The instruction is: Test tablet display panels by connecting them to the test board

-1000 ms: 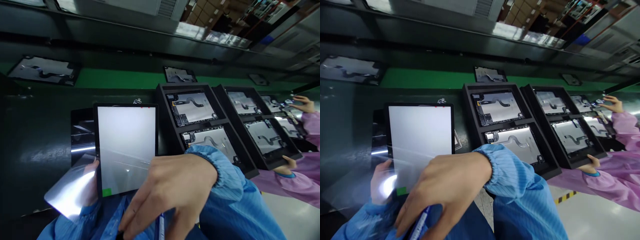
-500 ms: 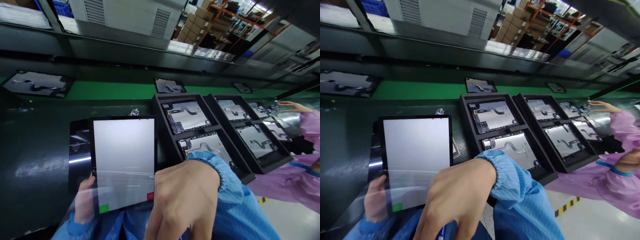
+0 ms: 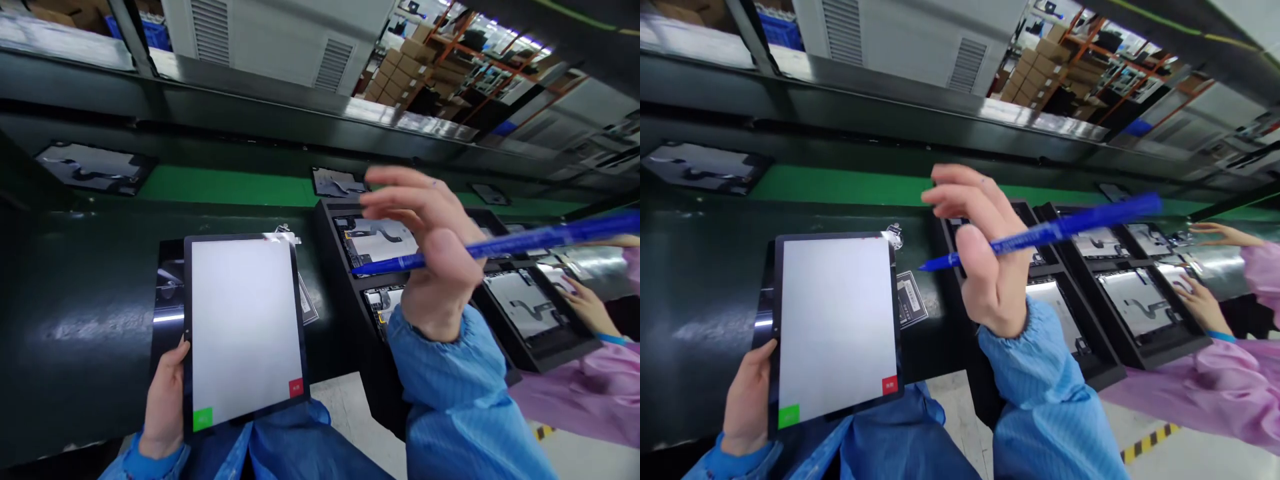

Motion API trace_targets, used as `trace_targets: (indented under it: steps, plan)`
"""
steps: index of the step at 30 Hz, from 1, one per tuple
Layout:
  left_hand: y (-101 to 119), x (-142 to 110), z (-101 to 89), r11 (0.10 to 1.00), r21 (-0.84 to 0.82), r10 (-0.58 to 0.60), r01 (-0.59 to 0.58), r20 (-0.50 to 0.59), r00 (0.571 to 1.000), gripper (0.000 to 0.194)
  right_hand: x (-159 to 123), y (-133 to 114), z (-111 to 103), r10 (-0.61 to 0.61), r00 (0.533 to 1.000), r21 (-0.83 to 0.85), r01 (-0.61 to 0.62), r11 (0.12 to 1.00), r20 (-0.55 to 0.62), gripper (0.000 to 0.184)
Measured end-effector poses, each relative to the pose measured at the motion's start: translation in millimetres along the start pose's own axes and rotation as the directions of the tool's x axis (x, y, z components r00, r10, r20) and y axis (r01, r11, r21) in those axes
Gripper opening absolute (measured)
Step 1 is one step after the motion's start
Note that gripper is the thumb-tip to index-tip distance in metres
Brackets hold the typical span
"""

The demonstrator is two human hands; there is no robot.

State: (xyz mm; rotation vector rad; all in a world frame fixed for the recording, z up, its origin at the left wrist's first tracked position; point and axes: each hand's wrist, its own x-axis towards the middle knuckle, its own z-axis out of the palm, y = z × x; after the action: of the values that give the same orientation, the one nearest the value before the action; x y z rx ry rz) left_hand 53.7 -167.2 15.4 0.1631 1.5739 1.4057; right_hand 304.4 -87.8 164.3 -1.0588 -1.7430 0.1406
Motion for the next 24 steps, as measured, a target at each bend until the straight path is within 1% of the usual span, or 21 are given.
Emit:
trace_targets:
  steps: [1, 2, 3, 4, 5, 6, 8, 9, 10, 11, 12, 13, 14, 15, 16, 18, 19, 20, 21, 22, 24]
  plan:
    - [4, -2, 2.3, 1.0, 0.011, -0.007, 0.007, -0.042, 0.999, 0.013, -3, -2, 4, 0.002, 0.998, 0.038, -0.005, 0.999, 0.063, 0.041]
    - [7, -4, 3.2, 0.999, 0.008, -0.036, 0.037, -0.045, 0.998, 0.012, -6, -3, 10, -0.008, 0.99, 0.062, -0.001, 0.998, 0.14, 0.041]
    - [8, -4, 2.9, 0.997, -0.007, -0.074, 0.074, -0.012, 0.997, 0.01, -10, -4, 16, -0.028, 0.973, 0.083, 0.01, 0.996, 0.228, 0.038]
    - [8, -3, 1.7, 0.995, -0.025, -0.099, 0.099, 0.021, 0.995, 0.01, -15, -5, 24, -0.069, 0.942, 0.11, 0.034, 0.993, 0.329, 0.032]
    - [7, -2, 0.1, 0.994, -0.032, -0.102, 0.103, 0.037, 0.994, 0.011, -19, -6, 32, -0.124, 0.897, 0.137, 0.072, 0.988, 0.423, 0.028]
    - [6, -1, -1.7, 0.996, -0.029, -0.083, 0.084, 0.023, 0.996, 0.011, -24, -6, 41, -0.193, 0.849, 0.155, 0.132, 0.979, 0.492, 0.026]
    - [4, 0, -4.6, 1.0, -0.012, -0.019, 0.019, -0.037, 0.999, 0.014, -32, -6, 60, -0.324, 0.751, 0.139, 0.301, 0.944, 0.575, 0.026]
    - [4, -1, -5.6, 1.0, -0.013, -0.016, 0.016, -0.037, 0.999, 0.015, -36, -5, 68, -0.361, 0.704, 0.096, 0.387, 0.917, 0.611, 0.03]
    - [4, -1, -6.3, 0.998, -0.029, -0.052, 0.052, 0.0, 0.999, 0.015, -40, -5, 76, -0.377, 0.663, 0.04, 0.463, 0.885, 0.646, 0.038]
    - [5, -2, -6.8, 0.992, -0.052, -0.109, 0.112, 0.059, 0.992, 0.017, -45, -4, 83, -0.376, 0.63, -0.01, 0.52, 0.854, 0.68, 0.05]
    - [6, -2, -7.1, 0.982, -0.07, -0.164, 0.173, 0.118, 0.979, 0.019, -49, -3, 88, -0.364, 0.603, -0.046, 0.556, 0.83, 0.71, 0.062]
    - [7, -3, -7.2, 0.976, -0.075, -0.194, 0.207, 0.151, 0.969, 0.02, -54, -2, 93, -0.36, 0.591, -0.069, 0.579, 0.812, 0.722, 0.066]
    - [8, -3, -7.2, 0.978, -0.068, -0.187, 0.198, 0.139, 0.972, 0.018, -60, -1, 98, -0.376, 0.591, -0.079, 0.602, 0.795, 0.714, 0.062]
    - [10, -3, -6.8, 0.987, -0.046, -0.147, 0.152, 0.088, 0.985, 0.014, -65, 1, 102, -0.413, 0.607, -0.087, 0.625, 0.776, 0.679, 0.051]
    - [11, -3, -6.1, 0.997, -0.013, -0.08, 0.081, 0.012, 0.997, 0.012, -70, 2, 105, -0.462, 0.628, -0.095, 0.649, 0.755, 0.626, 0.035]
    - [13, -3, -3.7, 0.997, 0.065, 0.038, -0.031, -0.106, 0.994, 0.014, -75, 5, 109, -0.562, 0.651, -0.106, 0.696, 0.71, 0.51, 0.009]
    - [14, -3, -2.3, 0.995, 0.083, 0.059, -0.048, -0.129, 0.99, 0.015, -75, 6, 108, -0.596, 0.655, -0.101, 0.708, 0.699, 0.465, 0.003]
    - [14, -3, -0.9, 0.996, 0.075, 0.05, -0.041, -0.123, 0.991, 0.015, -73, 7, 105, -0.607, 0.668, -0.094, 0.702, 0.705, 0.431, 0.005]
    - [15, -2, -0.2, 0.999, 0.046, 0.01, -0.006, -0.089, 0.996, 0.013, -69, 8, 100, -0.598, 0.696, -0.091, 0.678, 0.729, 0.398, 0.01]
    - [15, -1, -0.4, 0.999, 0.006, -0.048, 0.048, -0.042, 0.998, 0.01, -63, 9, 93, -0.559, 0.741, -0.094, 0.629, 0.772, 0.373, 0.017]
    - [16, 2, -5.5, 0.987, -0.056, -0.148, 0.149, 0.022, 0.989, 0.01, -48, 15, 75, -0.396, 0.849, -0.126, 0.462, 0.878, 0.349, 0.031]
